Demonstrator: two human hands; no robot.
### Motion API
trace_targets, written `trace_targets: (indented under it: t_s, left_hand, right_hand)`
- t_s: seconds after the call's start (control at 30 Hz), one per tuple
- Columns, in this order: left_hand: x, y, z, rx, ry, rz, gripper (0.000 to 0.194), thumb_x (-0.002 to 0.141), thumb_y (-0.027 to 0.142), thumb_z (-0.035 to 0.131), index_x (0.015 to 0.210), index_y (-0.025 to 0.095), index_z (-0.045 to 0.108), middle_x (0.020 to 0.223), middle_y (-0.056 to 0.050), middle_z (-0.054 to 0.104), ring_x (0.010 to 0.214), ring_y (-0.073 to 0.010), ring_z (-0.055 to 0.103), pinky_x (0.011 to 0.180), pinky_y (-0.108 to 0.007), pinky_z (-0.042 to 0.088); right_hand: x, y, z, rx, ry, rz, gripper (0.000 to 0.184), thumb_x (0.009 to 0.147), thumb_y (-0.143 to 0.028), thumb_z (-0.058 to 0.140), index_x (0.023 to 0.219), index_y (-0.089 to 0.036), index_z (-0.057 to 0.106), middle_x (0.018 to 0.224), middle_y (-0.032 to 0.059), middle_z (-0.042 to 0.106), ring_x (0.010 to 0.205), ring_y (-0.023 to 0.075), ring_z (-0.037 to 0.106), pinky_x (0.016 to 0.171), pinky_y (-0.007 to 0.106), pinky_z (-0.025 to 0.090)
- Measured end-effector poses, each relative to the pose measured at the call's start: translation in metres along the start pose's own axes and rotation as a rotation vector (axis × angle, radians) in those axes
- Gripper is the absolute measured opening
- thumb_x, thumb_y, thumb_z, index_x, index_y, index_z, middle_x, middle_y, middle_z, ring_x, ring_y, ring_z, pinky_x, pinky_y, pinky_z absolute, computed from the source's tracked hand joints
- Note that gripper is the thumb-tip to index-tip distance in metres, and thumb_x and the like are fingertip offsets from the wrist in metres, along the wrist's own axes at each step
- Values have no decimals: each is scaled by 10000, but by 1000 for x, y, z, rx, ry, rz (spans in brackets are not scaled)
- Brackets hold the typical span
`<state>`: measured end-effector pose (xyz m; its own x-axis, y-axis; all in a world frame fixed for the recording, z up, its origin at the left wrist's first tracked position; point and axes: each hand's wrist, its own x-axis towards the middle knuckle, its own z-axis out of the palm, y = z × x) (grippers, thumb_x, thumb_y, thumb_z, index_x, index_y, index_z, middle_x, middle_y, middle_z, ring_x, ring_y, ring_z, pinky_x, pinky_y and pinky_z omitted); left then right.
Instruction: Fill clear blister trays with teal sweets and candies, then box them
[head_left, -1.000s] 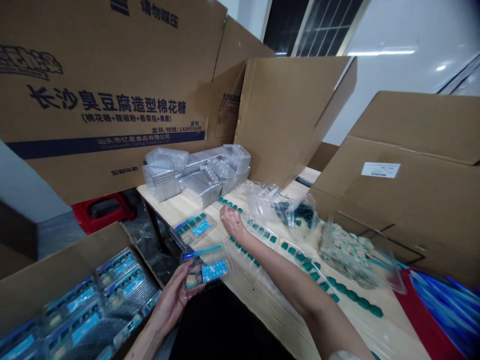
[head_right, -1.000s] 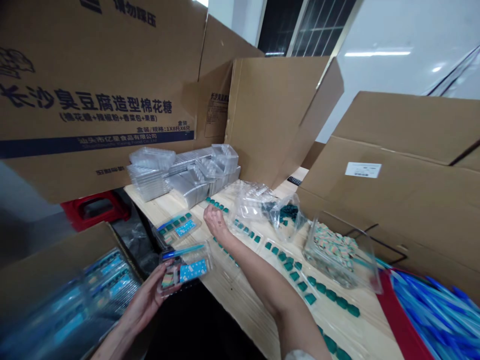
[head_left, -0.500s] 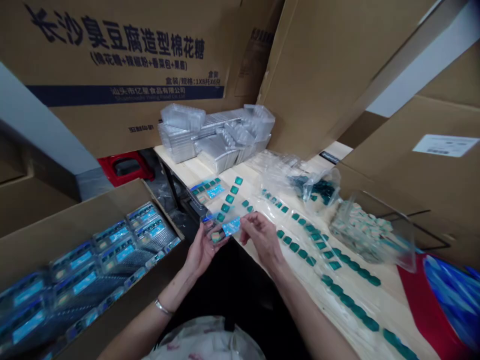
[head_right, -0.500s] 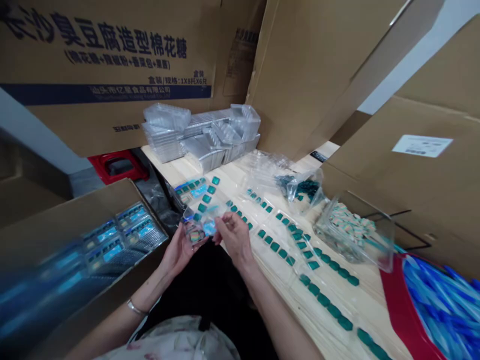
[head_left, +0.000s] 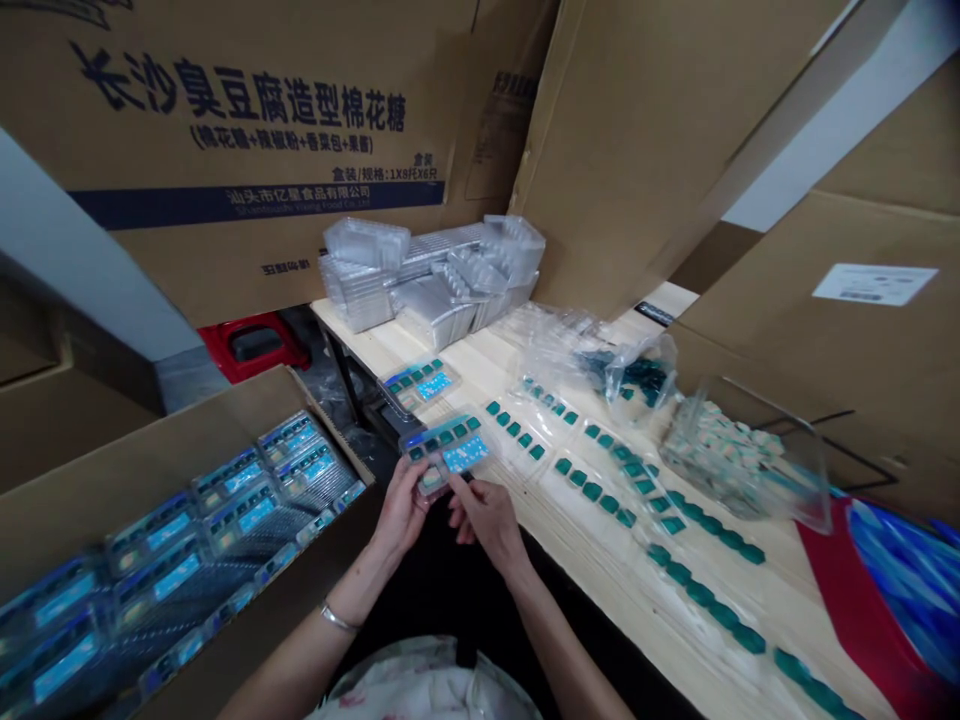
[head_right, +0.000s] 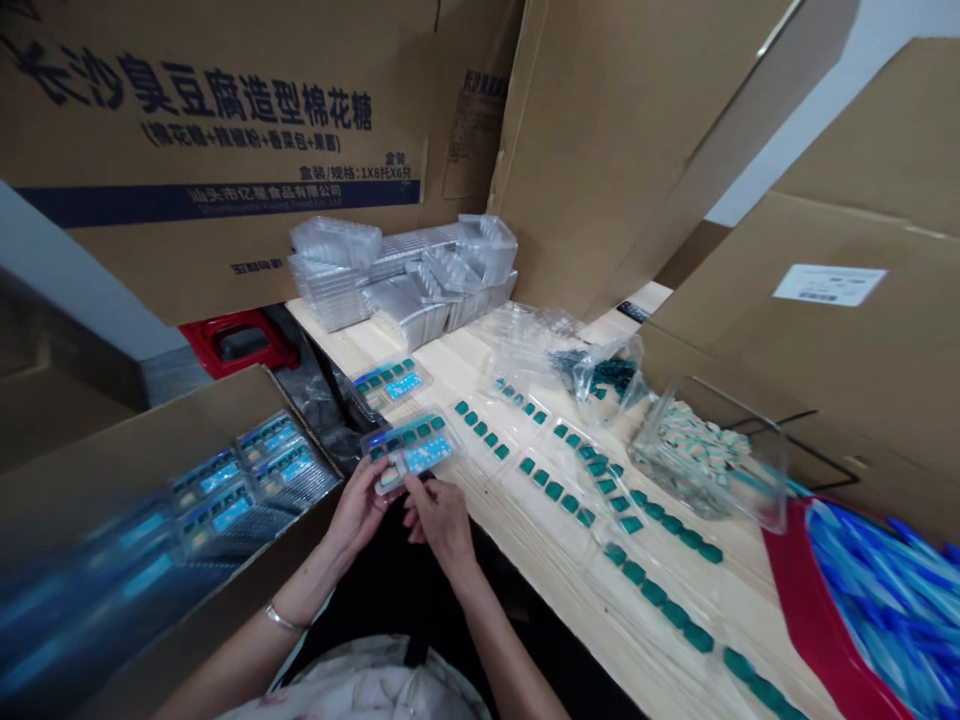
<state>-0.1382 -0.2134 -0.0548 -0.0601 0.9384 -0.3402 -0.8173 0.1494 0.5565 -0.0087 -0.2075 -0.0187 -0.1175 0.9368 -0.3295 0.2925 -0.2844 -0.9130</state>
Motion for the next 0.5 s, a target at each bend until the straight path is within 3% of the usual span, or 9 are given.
trace_targets:
  t_s: [0.1, 0.17, 0.23, 0.33, 0.5]
  left_hand:
    - [-3, 8, -1, 34, 42, 90, 240, 752, 219, 659, 971, 177, 570, 976, -37, 672, 855, -178, 654, 765, -339, 544]
    - [-8, 17, 1, 71, 29, 82, 269, 755, 230, 658, 1003, 177, 569, 1021, -57, 669, 894, -199, 652, 787, -371, 542]
    - [-11, 28, 6, 128, 3, 98, 308, 763, 261, 653, 1047, 185, 563, 1070, -70, 659, 936, -216, 645, 812, -387, 533]
    - [-3, 49, 12, 328, 17, 208, 369, 794, 353, 612, 1124, 198, 552, 1167, -76, 618, 1055, -225, 597, 916, -388, 472]
    - [54, 72, 15, 680, 261, 561, 497, 831, 452, 524, 1238, 169, 490, 1359, -102, 470, 1295, -213, 382, 1104, -337, 228]
  right_hand:
    - [6, -1, -22, -369, 379, -320, 459, 791, -571, 505, 828, -139, 656, 706, 70, 649, 593, 161, 593, 534, 261, 458]
    - [18, -6, -34, -425, 460, -452, 484, 805, -537, 504, 1070, -146, 612, 920, 105, 653, 715, 178, 600, 626, 292, 477]
    - [35, -14, -38, -362, 299, -455, 515, 838, -510, 455, 1186, -142, 549, 906, 95, 653, 654, 163, 590, 592, 288, 476]
    - [67, -33, -35, -244, 47, -418, 486, 871, -460, 406, 1198, -123, 530, 675, 21, 621, 491, 127, 535, 512, 254, 446]
    - [129, -72, -18, -333, -32, -434, 407, 893, -395, 391, 1167, -137, 545, 591, -19, 574, 435, 93, 491, 528, 223, 425]
